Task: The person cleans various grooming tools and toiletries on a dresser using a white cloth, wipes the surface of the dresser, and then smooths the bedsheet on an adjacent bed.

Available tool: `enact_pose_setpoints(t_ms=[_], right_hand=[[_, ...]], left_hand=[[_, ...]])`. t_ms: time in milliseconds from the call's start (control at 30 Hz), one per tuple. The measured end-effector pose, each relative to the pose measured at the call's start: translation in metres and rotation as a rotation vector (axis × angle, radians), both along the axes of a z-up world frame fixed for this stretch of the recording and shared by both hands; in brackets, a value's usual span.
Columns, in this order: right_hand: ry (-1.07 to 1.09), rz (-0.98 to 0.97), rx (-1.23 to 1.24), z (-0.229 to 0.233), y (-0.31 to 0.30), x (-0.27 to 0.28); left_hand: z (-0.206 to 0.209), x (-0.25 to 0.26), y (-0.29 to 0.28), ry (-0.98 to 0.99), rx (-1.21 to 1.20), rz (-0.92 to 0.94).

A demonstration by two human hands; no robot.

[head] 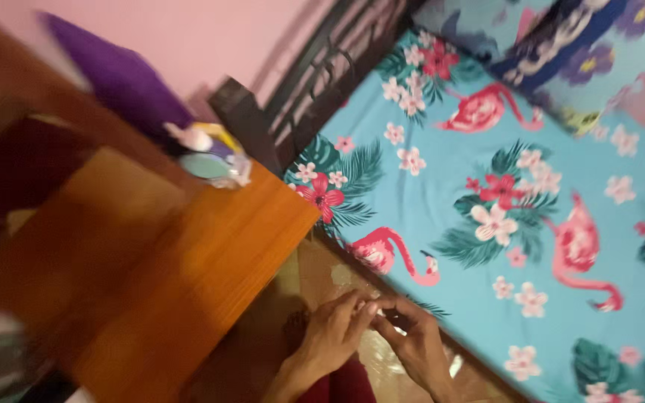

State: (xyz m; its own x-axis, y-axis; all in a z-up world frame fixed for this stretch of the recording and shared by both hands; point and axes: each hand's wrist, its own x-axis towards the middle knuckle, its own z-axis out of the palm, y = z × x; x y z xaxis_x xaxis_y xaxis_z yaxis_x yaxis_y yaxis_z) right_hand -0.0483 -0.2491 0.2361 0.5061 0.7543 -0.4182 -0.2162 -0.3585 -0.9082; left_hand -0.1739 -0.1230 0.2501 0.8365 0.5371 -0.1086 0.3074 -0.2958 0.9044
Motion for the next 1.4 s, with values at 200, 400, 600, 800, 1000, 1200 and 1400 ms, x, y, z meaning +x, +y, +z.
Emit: enact_pose_setpoints(t_ms=[200, 400, 600, 800, 1000, 1200, 1400], right_hand=[[-0.199, 0.057, 0.192, 0.153, -0.001, -0.012], [-0.23, 0.027, 0.076, 0.299, 0.008, -0.038], [-0.017, 0.158, 0.449, 0.334, -0.01, -0.077], [-0.014, 0.539, 0.353, 0.3, -0.019, -0.122], [0.074, 0.771, 0.361, 0.27, -0.019, -0.171], [0.023, 0.813, 0.303, 0.268, 0.024, -0.226], [-0.472, 0.726, 0.496, 0.319, 0.092, -0.297]], left_hand=[[0.119, -0.021, -0.008, -0.027, -0.032, 0.116], [0.234, -0.048, -0.015, -0.23, -0.062, 0.218], [0.317, -0.1, -0.051, -0.114, -0.16, 0.382], [0.321, -0.16, -0.107, -0.211, -0.121, 0.651], [0.282, -0.217, -0.151, -0.254, -0.177, 0.857], [0.243, -0.281, -0.135, -0.269, -0.359, 1.022], [0.252, -0.345, -0.083, -0.298, -0.047, 1.092]])
